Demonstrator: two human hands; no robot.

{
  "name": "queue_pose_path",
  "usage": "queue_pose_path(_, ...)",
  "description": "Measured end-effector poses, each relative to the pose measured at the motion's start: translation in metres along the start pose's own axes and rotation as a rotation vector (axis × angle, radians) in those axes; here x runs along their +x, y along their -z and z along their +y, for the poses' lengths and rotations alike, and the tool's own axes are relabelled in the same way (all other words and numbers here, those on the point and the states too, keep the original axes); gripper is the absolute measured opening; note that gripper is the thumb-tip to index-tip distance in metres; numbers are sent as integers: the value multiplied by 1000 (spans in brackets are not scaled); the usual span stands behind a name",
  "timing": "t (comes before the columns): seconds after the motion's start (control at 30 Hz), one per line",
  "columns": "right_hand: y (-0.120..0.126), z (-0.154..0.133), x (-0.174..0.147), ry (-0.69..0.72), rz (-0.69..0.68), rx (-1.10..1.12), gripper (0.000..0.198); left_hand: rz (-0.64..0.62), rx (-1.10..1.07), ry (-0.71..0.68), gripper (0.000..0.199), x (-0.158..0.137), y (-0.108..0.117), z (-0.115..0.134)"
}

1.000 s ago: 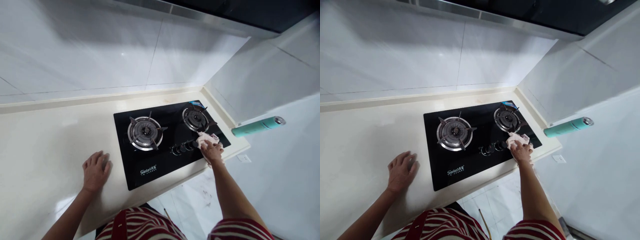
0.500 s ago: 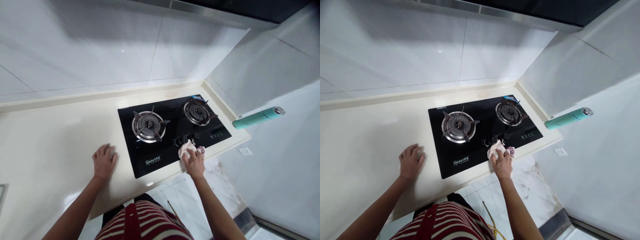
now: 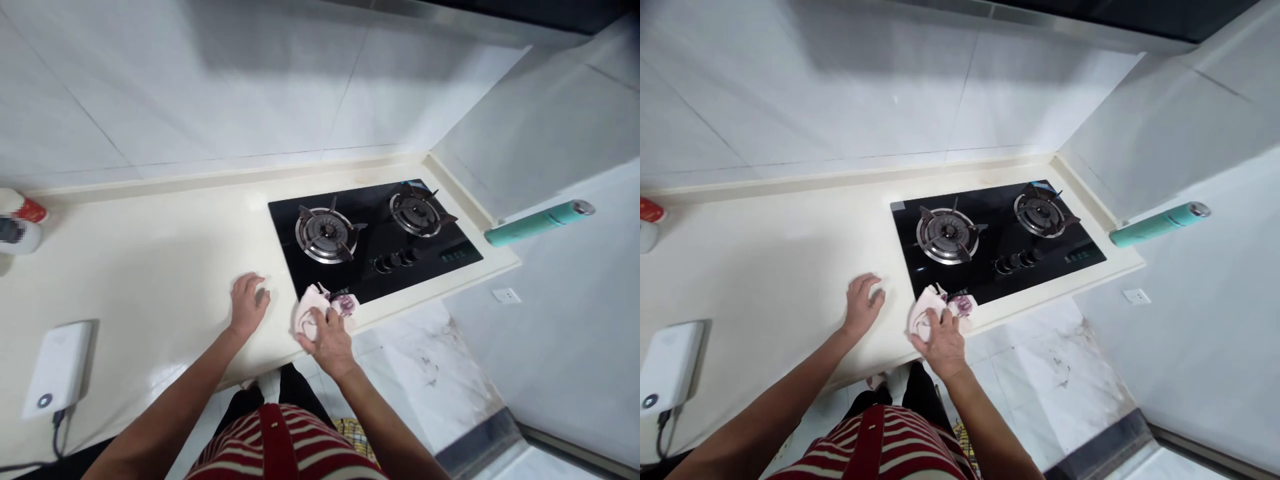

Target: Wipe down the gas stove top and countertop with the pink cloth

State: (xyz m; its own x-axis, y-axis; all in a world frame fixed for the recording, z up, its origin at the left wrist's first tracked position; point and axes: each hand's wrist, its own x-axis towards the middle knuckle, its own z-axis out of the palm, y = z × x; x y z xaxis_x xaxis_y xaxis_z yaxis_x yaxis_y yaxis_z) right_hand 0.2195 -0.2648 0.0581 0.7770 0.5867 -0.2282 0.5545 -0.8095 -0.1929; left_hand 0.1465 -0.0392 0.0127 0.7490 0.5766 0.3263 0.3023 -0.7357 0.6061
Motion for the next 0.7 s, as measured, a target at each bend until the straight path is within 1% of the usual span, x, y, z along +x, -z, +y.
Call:
queue_pose_path(0.1, -9, -39, -19, 153, -106, 9, 87, -19, -113, 22, 24, -34, 27, -4)
queue_pose_path(0.17, -12, -53, -30, 228, -151, 8, 89, -36, -150, 71, 22, -57, 49, -13)
queue_pose_path(0.2, -13, -55, -36, 250, -164, 11, 89, -44, -161, 103, 22, -68, 60, -18)
queue_pose_path(0.23, -13, -55, -41, 267, -172, 24, 88, -51, -170, 136, 22, -77, 71, -24)
queue_pose_path(0.3, -11, -44, -53, 308, -181, 102, 81, -67, -192, 198, 24, -92, 91, -36)
queue_pose_path(0.37, -7, -21, -66, 336, -188, 286, 69, -80, -219, 262, 26, -104, 109, -45)
queue_pose_path(0.4, -4, -6, -72, 310, -186, 411, 61, -81, -232, 295, 27, -109, 116, -48)
queue_pose_path(0.43, -1, 11, -77, 239, -177, 539, 54, -79, -247, 326, 28, -114, 122, -50)
queue_pose_path(0.47, 3, 29, -82, 121, -157, 653, 50, -76, -264, 354, 28, -118, 128, -51)
queue_pose_path(0.5, 7, 49, -86, -34, -116, 736, 51, -74, -281, 378, 28, -122, 132, -52)
queue_pose_path(0.57, 17, 89, -92, -337, 2, 821, 60, -82, -313, 413, 29, -128, 137, -51)
queue_pose_path(0.6, 23, 108, -95, -441, 76, 847, 65, -91, -328, 422, 29, -130, 138, -50)
queue_pose_path(0.63, 27, 125, -98, -500, 153, 870, 69, -102, -339, 425, 28, -131, 138, -49)
queue_pose_path(0.7, 35, 155, -103, -503, 296, 868, 74, -126, -355, 414, 28, -130, 137, -46)
